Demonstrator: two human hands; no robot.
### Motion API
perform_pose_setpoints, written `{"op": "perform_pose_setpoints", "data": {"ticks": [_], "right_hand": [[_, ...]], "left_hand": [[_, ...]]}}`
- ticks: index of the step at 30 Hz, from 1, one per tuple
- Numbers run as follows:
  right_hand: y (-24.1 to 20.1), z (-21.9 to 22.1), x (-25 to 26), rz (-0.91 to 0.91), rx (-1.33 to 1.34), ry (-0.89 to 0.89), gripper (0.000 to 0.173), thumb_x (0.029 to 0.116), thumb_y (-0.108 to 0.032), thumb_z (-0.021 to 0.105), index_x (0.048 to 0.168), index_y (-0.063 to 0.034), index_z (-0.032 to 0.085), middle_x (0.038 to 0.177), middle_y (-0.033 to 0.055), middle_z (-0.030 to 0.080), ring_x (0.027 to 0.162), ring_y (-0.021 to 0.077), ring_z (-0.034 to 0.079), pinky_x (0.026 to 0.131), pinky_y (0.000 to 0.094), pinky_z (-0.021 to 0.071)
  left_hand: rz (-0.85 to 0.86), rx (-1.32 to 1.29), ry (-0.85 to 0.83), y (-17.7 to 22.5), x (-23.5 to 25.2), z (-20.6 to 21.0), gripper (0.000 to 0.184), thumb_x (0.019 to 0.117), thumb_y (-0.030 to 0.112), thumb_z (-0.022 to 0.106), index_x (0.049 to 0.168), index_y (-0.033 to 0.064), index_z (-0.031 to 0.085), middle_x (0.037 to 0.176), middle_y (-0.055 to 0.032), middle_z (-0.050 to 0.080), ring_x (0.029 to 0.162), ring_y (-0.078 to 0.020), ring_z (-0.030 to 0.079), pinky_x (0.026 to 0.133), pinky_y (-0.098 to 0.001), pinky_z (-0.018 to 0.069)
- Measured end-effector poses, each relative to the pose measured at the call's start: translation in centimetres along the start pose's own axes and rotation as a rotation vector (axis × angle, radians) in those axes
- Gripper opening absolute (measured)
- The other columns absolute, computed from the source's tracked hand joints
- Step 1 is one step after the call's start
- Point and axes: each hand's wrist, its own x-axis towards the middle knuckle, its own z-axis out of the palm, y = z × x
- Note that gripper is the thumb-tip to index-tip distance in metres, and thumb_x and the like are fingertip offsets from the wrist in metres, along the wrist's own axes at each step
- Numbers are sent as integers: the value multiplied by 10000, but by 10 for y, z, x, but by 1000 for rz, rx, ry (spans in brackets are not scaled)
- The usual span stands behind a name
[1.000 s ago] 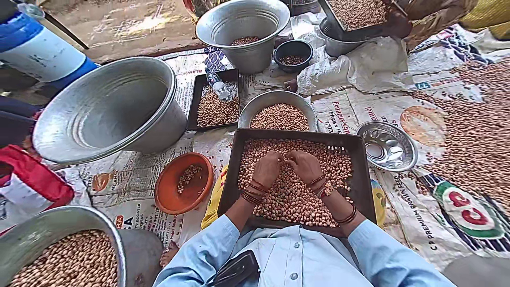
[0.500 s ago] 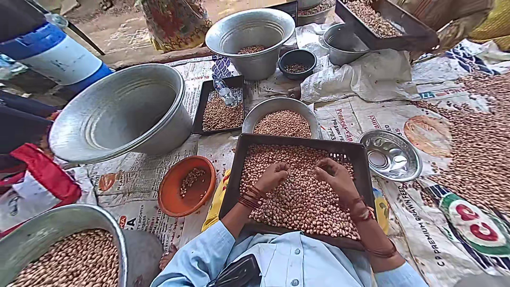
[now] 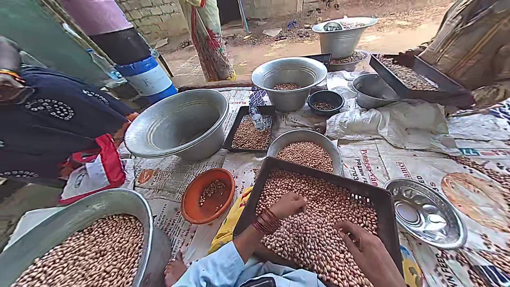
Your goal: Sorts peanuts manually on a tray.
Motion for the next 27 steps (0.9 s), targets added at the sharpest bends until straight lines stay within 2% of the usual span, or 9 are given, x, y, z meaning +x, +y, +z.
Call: {"op": "perform_pose_setpoints", "data": {"ticks": [4, 6, 8, 10, 12, 15, 17, 22, 27], "right_hand": [[12, -20, -16, 118, -31, -311, 283, 1031, -60, 521, 1236, -15, 711, 1138, 216, 737, 1045, 415, 714, 930, 628, 522], [18, -25, -24, 134, -70, -409, 300, 1044, -43, 484, 1240, -14, 708, 1145, 242, 728, 1067, 450, 701, 934, 649, 511], [23, -29, -33, 136, -106, -497, 311, 1047, -33, 461, 1234, -13, 708, 1096, 256, 728, 1014, 465, 706, 899, 659, 517], [23, -34, -40, 152, -114, -590, 323, 1057, -28, 444, 1257, -3, 696, 1109, 267, 725, 1034, 479, 698, 919, 670, 504], [24, -36, -48, 147, -101, -631, 319, 1037, -4, 462, 1246, 2, 703, 1080, 268, 731, 1018, 486, 700, 910, 680, 507], [22, -36, -59, 167, -104, -681, 330, 1001, 22, 488, 1235, -29, 716, 1091, 261, 731, 1026, 479, 698, 909, 673, 510], [20, -33, -69, 186, -121, -696, 342, 980, 44, 503, 1236, -32, 717, 1150, 265, 716, 1075, 477, 686, 927, 663, 511], [13, -20, -80, 279, -155, -700, 520, 880, 147, 555, 1320, -92, 696, 1309, 263, 643, 1166, 482, 640, 956, 646, 508], [17, 1, -53, 245, -211, -847, 579, 870, 141, 608, 1382, -125, 656, 1347, 248, 610, 1227, 457, 597, 1000, 614, 486]], "left_hand": [[-100, 494, 555, -3, -39, -92, 445, 1115, 213, 365, 1062, -72, 702, 983, -232, 699, 960, -350, 673, 927, -530, 508], [-213, 699, 738, -12, -55, -118, 410, 1099, 187, 382, 1097, -39, 724, 1096, -258, 713, 1115, -411, 667, 1039, -580, 452], [-161, 735, 750, -18, -62, -124, 343, 1077, 128, 423, 1154, 8, 735, 1159, -228, 716, 1163, -393, 655, 1087, -570, 418], [40, 590, 553, -18, -59, -111, 327, 1081, 110, 435, 1210, 24, 723, 1187, -175, 728, 1139, -314, 684, 1046, -512, 483], [225, 347, 128, -12, -49, -80, 349, 1089, 123, 412, 1266, -14, 679, 1240, -142, 711, 1176, -208, 666, 1077, -419, 485], [377, 242, -520, 0, -31, -24, 374, 1089, 110, 404, 1334, -44, 640, 1336, -162, 676, 1262, -209, 640, 1135, -407, 454], [395, 290, -785, 4, -21, 11, 371, 1086, 97, 415, 1350, -36, 637, 1342, -177, 672, 1250, -238, 649, 1112, -433, 458], [279, 575, -997, 7, -11, 65, 355, 1085, 104, 451, 1367, 8, 644, 1201, -270, 699, 1179, -404, 652, 1051, -587, 440], [243, 602, -974, 5, -9, 72, 369, 1093, 108, 440, 1406, 20, 615, 1245, -272, 683, 1223, -413, 631, 1077, -588, 425]]}}
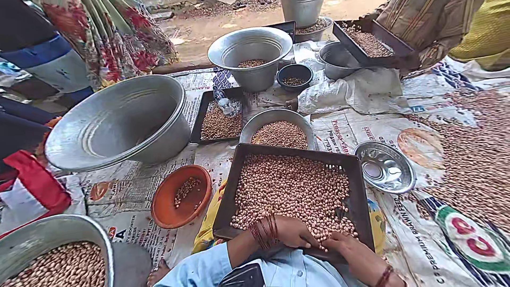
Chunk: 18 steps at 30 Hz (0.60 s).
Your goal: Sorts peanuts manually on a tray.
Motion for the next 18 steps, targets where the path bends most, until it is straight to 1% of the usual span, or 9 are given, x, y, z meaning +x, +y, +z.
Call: {"op": "perform_pose_setpoints", "data": {"ticks": [3, 5, 7, 9, 11, 13, 15, 17, 18], "right_hand": [[-6, -20, 29, -12, -76, -40, 512, 882, 109, 608, 1344, -100, 678, 1374, 253, 593, 1285, 470, 544, 1057, 654, 411], [-5, -37, 45, -25, -74, 39, 491, 889, 110, 602, 1333, -83, 681, 1382, 280, 566, 1286, 493, 528, 1043, 662, 419], [1, -52, 56, -53, -35, 237, 488, 882, 124, 577, 1310, -83, 687, 1403, 299, 540, 1241, 499, 567, 978, 647, 486], [8, -68, 54, -8, 27, 443, 452, 971, 56, 510, 1354, -128, 666, 1468, 259, 514, 1245, 453, 594, 982, 595, 510], [20, -80, 43, 43, 73, 669, 370, 1031, -27, 463, 1324, -100, 676, 1379, 241, 597, 1200, 423, 632, 989, 573, 509], [32, -78, 30, 51, 129, 866, 297, 1033, -58, 497, 1229, -42, 720, 1186, 221, 705, 1091, 391, 691, 955, 566, 529], [36, -68, 17, 74, 176, 915, 251, 1009, -48, 542, 1155, -16, 743, 1076, 212, 735, 1027, 383, 710, 924, 566, 534], [33, -55, 8, 117, 193, 835, 227, 992, -42, 563, 1119, -14, 749, 1059, 213, 739, 1021, 385, 710, 920, 571, 527], [30, -48, 6, 146, 187, 764, 222, 995, -50, 571, 1124, -14, 747, 1082, 217, 736, 1044, 394, 703, 932, 578, 518]], "left_hand": [[-65, -79, 76, -5, -4, -3, 380, 1101, 143, 442, 1426, 13, 590, 1322, -248, 656, 1273, -381, 610, 1114, -572, 405], [-135, -119, 209, -8, -9, -9, 389, 1102, 162, 452, 1442, 18, 575, 1320, -229, 662, 1233, -356, 635, 1096, -552, 428], [-223, -122, 383, -11, -17, -18, 415, 1100, 180, 467, 1488, 46, 532, 1394, -197, 630, 1288, -336, 611, 1130, -538, 414], [-307, -51, 571, -16, -24, -25, 469, 1091, 187, 485, 1543, 65, 460, 1421, -205, 608, 1313, -358, 592, 1140, -554, 403], [-388, 73, 774, -24, -29, -30, 497, 1072, 175, 508, 1555, 74, 443, 1412, -201, 616, 1297, -362, 606, 1130, -546, 424], [-381, 177, 982, -31, -32, -28, 433, 1037, 127, 549, 1461, 42, 558, 1372, -191, 645, 1233, -353, 648, 1074, -536, 479], [-316, 236, 1089, -32, -28, -23, 318, 1007, 114, 595, 1303, 35, 680, 1255, -173, 701, 1112, -329, 700, 979, -504, 545], [-221, 263, 1075, -27, -14, -16, 212, 978, 99, 628, 1144, 37, 744, 1124, -156, 735, 1015, -308, 720, 911, -480, 578], [-183, 275, 1024, -23, -5, -13, 187, 972, 92, 635, 1105, 35, 753, 1099, -160, 738, 1025, -317, 716, 917, -488, 571]]}}
